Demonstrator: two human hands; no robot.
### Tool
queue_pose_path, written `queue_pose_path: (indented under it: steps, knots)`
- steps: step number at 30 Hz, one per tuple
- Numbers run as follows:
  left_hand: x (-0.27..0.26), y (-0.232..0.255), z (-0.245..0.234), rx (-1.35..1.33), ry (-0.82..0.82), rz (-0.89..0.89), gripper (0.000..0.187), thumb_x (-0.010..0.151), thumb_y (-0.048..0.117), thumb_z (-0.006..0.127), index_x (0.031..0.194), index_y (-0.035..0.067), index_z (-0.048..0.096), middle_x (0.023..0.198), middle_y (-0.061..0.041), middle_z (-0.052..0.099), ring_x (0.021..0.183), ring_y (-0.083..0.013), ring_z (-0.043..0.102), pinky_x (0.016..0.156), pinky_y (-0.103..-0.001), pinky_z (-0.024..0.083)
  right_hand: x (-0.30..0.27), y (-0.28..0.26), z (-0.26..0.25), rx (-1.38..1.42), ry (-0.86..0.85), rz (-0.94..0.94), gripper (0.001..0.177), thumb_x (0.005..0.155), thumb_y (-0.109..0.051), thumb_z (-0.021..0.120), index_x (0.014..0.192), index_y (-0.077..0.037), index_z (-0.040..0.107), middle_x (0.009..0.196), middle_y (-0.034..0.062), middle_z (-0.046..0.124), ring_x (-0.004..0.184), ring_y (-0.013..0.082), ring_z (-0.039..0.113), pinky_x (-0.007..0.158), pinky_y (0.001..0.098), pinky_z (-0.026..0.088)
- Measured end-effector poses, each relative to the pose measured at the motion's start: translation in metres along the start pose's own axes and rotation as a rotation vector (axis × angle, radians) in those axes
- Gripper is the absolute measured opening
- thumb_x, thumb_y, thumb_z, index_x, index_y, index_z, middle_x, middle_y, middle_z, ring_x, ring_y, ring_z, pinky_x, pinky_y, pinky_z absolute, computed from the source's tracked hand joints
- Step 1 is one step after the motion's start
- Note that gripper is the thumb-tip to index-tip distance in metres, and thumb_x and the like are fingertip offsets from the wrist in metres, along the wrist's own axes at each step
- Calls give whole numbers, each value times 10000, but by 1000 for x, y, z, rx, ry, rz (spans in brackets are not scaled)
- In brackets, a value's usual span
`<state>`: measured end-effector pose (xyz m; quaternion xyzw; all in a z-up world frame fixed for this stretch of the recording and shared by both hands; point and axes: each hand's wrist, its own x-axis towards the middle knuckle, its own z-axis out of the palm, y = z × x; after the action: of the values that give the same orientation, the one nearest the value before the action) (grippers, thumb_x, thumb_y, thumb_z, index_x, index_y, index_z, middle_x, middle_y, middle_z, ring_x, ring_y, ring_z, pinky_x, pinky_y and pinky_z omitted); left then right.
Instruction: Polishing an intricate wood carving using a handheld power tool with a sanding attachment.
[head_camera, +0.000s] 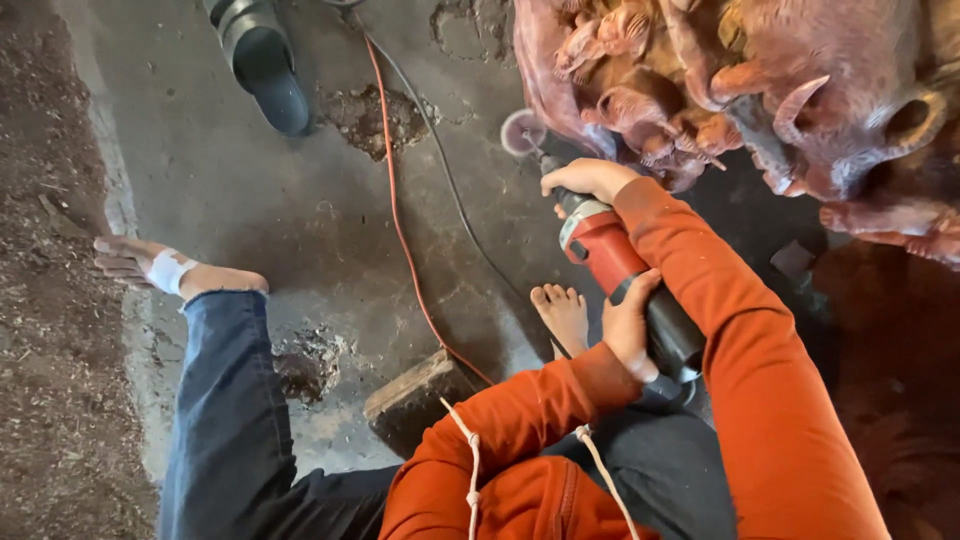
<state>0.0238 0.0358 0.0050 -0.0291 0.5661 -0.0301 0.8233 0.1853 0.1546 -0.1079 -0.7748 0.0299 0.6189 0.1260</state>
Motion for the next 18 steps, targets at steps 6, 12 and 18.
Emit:
queue_pose_path:
  steps: [6,12,18]
  knots:
    - [1,-29,3,25,-46,-59,736,661,466,971,1187,122,589,852,-106,620,758,-231,679,586,-344,594,4,39,-15,21,27,13,572,769,-113,742,1180,218,522,738,318,674,560,350,711,545,514,609]
    - [4,-39,0,62,-62,-124,808,624,513,995,1220,157,583,889,-102,625,802,-238,684,636,-357,610,-2,50,-23,60,34,22,574,763,-110,769,1180,192,516,760,322,680,597,333,725,573,501,608]
    - [12,-5,-10,11,9,-37,788,641,420,971,1245,128,559,898,-118,588,804,-259,664,633,-368,597,-3,3,4,31,4,-64,509,787,-115,742,1112,220,537,676,287,675,531,318,708,541,489,607]
